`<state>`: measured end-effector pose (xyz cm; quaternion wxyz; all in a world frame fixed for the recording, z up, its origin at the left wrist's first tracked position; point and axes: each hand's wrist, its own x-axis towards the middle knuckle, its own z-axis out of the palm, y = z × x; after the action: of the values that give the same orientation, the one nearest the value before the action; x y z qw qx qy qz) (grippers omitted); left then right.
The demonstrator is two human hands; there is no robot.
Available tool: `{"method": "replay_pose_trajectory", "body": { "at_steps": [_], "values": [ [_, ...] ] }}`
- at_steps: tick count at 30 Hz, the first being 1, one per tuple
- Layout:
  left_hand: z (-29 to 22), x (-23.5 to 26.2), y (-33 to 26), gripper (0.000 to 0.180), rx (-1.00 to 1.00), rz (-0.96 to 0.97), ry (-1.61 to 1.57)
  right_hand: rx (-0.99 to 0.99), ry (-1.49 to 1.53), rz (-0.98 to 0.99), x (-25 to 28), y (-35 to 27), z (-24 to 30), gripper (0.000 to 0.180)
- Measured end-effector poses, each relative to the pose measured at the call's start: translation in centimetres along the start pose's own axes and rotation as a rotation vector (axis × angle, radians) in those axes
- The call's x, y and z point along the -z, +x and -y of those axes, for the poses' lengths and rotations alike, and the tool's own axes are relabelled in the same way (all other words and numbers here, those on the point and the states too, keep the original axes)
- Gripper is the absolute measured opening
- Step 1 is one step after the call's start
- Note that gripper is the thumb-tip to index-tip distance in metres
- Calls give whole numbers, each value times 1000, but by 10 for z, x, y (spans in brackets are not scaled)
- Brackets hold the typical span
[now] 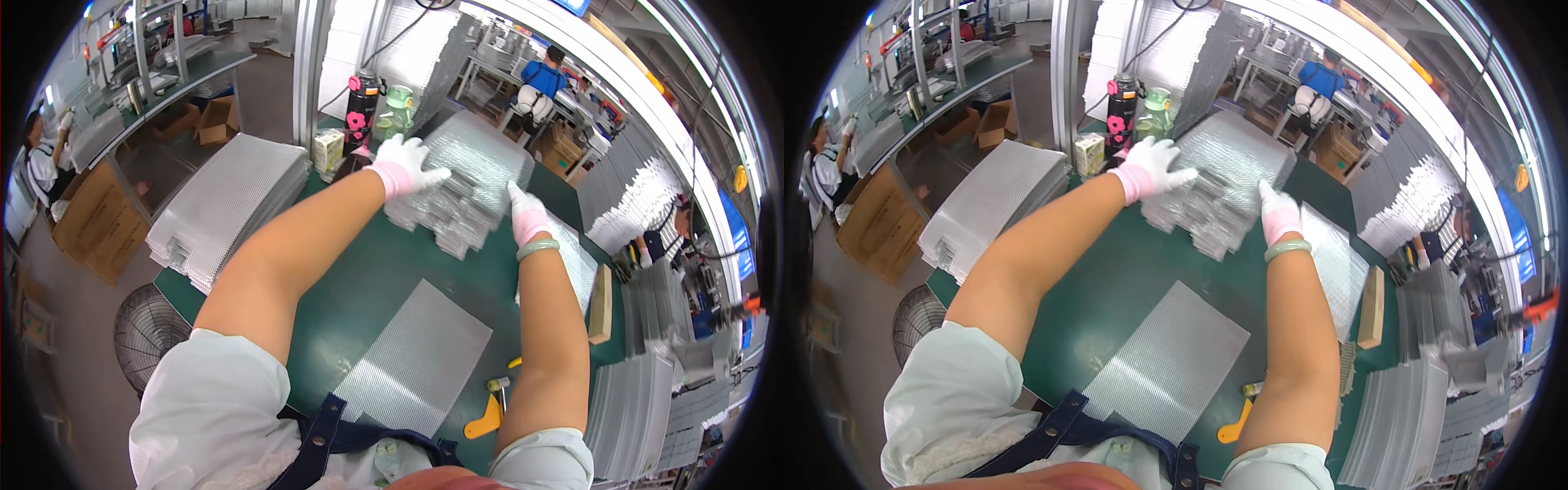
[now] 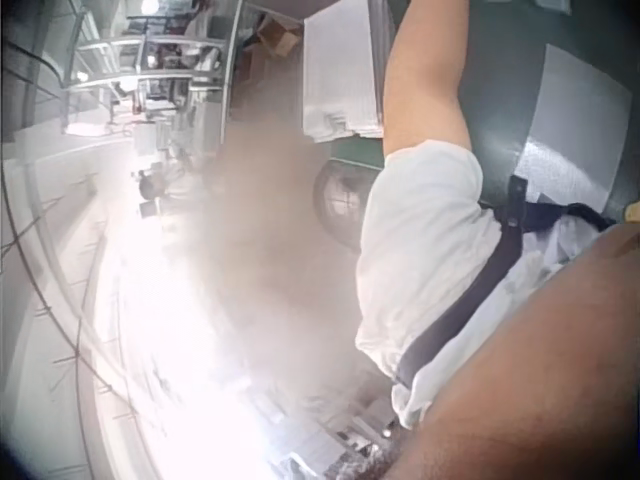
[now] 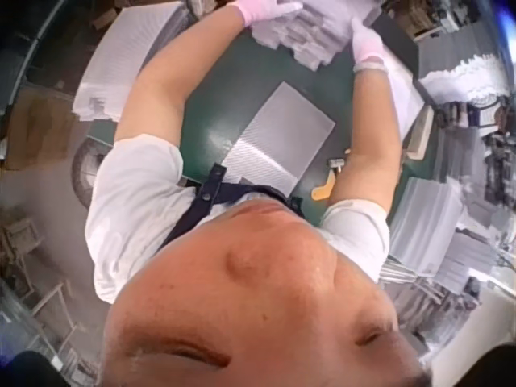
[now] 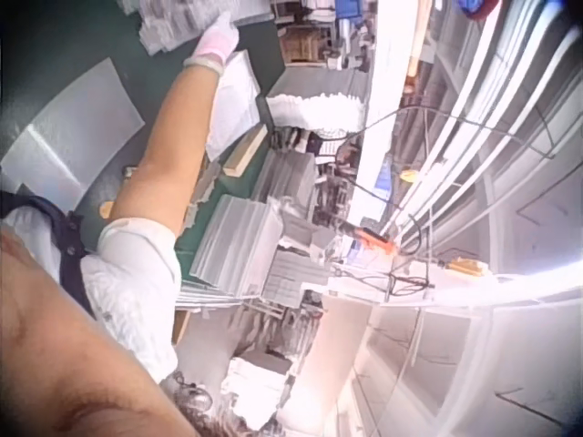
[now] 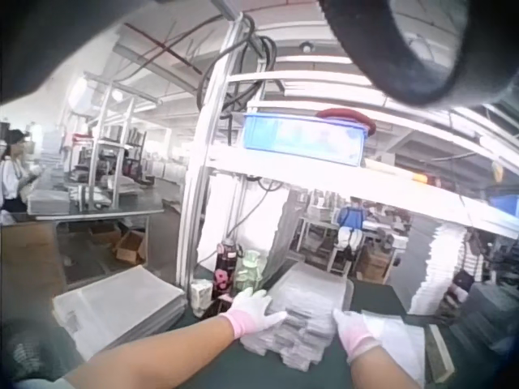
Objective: The person assembles air filters by placing a mesh sheet onto a plastic frame and securing it with white plastic strips. They use a yellow scraper to press the mesh into the frame and a hot glue gun to seal the edges. The completed units are stacked on the table.
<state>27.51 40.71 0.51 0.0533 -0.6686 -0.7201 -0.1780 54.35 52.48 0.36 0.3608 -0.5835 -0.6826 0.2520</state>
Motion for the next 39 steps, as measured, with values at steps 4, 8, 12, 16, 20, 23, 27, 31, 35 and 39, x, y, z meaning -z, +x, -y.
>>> {"method": "replay_pose_trajectory", "body": {
  "at_steps": [4,8,12,16,20,23,27,31,35,39],
  "values": [
    [30,-26,-3,59,15,-40,-11,388,122,-231,-4,-43,58,41],
    [108,-108,29,40,-283,-345,242,34,1351,-57,13,-18,65,32],
    [104,-102,29,37,-252,-425,176,211,1644,358,64,-27,40,28],
    [34,4,-34,68,-122,-188,-1263,883,295,-223,83,-150,14,35],
    [-46,78,-174,54,15,228,-1484,171,776,-76,76,-295,-39,25],
    [-68,39,-261,41,77,48,-756,-167,467,81,66,-387,-39,25],
    [-81,-28,-334,39,45,-7,-505,-371,222,78,43,-472,-82,56],
    [-78,-47,-354,41,33,-8,-394,-200,-79,95,33,-494,-83,60],
    [-76,-44,-359,40,82,121,-335,-222,-221,204,31,-492,-79,63],
    [-74,-55,-359,42,135,244,-273,-155,-378,223,21,-487,-92,63]
  ]
}}
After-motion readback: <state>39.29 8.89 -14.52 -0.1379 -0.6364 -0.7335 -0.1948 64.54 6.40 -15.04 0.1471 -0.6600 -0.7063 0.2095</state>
